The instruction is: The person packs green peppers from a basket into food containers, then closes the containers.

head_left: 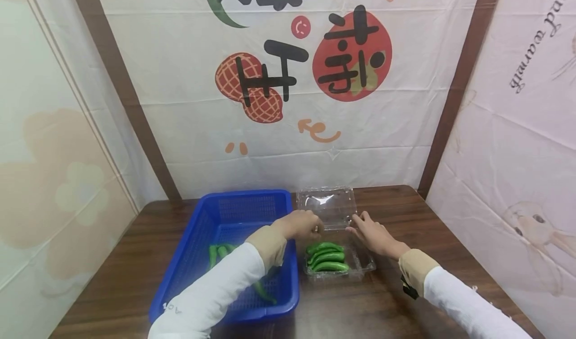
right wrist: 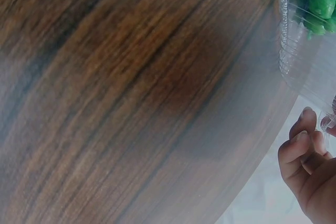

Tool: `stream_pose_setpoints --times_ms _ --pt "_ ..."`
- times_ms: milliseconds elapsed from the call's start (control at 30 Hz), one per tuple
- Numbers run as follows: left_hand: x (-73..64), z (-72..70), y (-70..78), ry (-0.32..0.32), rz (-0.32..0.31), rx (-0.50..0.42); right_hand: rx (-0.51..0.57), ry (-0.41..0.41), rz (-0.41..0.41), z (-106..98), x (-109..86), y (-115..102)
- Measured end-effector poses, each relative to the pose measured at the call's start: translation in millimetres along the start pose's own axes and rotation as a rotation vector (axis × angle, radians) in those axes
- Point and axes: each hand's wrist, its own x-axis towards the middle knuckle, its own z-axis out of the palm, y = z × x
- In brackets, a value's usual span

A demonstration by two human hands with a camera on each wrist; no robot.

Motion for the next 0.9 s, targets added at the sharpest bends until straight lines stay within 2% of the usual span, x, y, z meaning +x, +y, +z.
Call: stream_pose_setpoints --times_ms 167,433,600,900 --pt "-6.4 -6.3 -5.5 0.044 0.022 -0.007 0.011 -0.013 -0.007 0.4 -0.2 -2.8" --pt "-12.6 -18.7 -15.9 0.076 -0.039 -0.017 -0.006 0.005 -0.009 0.9 1.0 -0.8" --pt "-18.2 -25.5 -22.7 0.079 -0.065 -0.053 -0.011 0.013 -0.018 0.9 2.2 -0.5" --pt "-25.5 -28.1 -36.6 0.007 -0.168 -0.043 0.004 0.004 0.001 -1.1 -0.4 -4.6"
